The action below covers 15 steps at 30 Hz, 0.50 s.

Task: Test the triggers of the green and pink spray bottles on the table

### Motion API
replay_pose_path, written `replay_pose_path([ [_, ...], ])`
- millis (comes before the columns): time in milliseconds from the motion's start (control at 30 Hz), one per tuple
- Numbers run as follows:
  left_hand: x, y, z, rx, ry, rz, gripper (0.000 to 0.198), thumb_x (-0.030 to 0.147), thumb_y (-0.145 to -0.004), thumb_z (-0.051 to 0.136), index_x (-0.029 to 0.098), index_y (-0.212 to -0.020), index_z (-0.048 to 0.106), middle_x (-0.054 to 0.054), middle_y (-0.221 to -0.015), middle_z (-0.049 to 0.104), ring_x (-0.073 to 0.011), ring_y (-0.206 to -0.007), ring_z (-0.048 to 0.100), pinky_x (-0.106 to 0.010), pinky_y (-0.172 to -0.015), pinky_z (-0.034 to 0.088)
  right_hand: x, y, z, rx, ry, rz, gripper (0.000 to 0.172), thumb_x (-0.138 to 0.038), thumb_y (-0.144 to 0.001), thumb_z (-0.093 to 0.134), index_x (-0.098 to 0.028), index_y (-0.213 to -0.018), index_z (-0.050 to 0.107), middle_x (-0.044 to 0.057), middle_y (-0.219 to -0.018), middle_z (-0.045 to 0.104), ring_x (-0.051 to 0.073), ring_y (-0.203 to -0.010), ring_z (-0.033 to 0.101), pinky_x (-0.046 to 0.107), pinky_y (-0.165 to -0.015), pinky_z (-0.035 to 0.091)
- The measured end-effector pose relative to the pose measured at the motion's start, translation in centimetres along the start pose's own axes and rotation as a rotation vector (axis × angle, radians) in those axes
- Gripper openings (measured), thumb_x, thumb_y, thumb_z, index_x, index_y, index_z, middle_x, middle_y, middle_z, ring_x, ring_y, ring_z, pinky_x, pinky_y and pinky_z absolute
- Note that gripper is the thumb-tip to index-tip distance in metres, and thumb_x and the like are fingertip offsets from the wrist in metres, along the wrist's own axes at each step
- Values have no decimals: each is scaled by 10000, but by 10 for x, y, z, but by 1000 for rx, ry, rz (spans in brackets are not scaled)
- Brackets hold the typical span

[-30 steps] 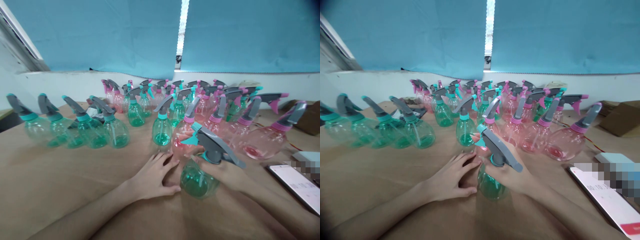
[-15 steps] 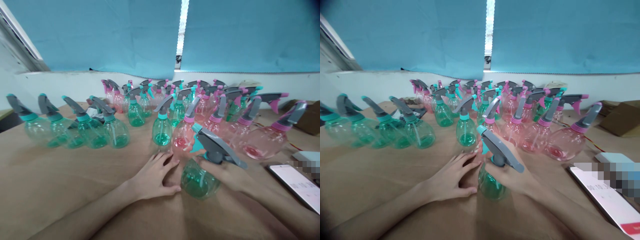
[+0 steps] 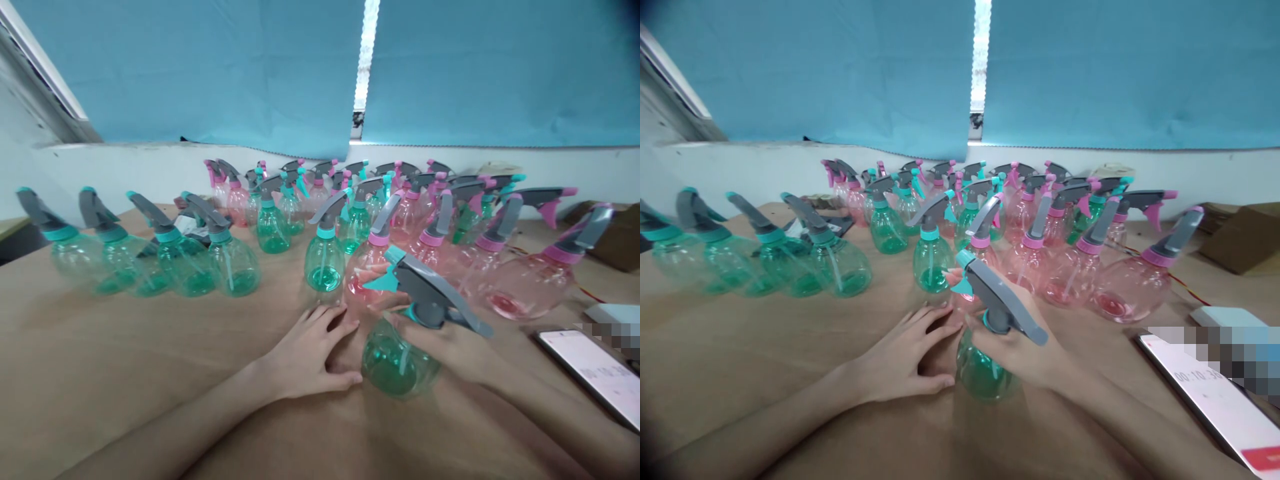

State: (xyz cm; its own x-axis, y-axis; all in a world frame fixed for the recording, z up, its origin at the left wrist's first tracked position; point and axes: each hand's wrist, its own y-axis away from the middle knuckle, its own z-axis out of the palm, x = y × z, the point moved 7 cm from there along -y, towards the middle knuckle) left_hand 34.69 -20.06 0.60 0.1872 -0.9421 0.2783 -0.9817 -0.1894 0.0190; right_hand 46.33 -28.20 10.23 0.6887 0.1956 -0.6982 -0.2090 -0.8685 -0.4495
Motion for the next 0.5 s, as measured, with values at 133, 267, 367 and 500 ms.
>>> replay_pose_path([
  [133, 0, 1, 0, -10, 4, -5, 822, 625, -804, 592, 174, -1456, 379, -215, -1525, 309, -373, -1402, 283, -574, -1085, 295, 7, 2, 1, -17, -90, 4, 425, -330, -802, 539, -292, -1218, 616, 11, -927, 740, 189, -668, 691, 292, -587, 581],
  [267, 0, 0, -2, 0, 19, -9, 821, 610, -794, 615, 179, -1454, 384, -210, -1521, 319, -384, -1389, 301, -581, -1079, 302, 13, 2, 4, -51, -110, 24, 430, -313, -817, 538, -264, -1241, 588, 37, -1150, 696, 193, -795, 703, 316, -711, 597],
  [367, 1, 0, -2, 10, 26, -1, 813, 605, -794, 619, 171, -1445, 398, -211, -1519, 324, -396, -1381, 311, -591, -1078, 297, 14, 1, 4, -49, -115, 46, 419, -308, -824, 538, -271, -1239, 586, 38, -1156, 695, 197, -788, 703, 335, -712, 601],
  [500, 0, 0, -2, 27, 37, 13, 807, 609, -795, 616, 167, -1438, 409, -209, -1512, 338, -394, -1381, 313, -585, -1092, 281, 11, 1, 3, -33, -119, 33, 391, -285, -803, 559, -273, -1190, 616, 39, -1171, 685, 205, -837, 704, 356, -780, 593],
])
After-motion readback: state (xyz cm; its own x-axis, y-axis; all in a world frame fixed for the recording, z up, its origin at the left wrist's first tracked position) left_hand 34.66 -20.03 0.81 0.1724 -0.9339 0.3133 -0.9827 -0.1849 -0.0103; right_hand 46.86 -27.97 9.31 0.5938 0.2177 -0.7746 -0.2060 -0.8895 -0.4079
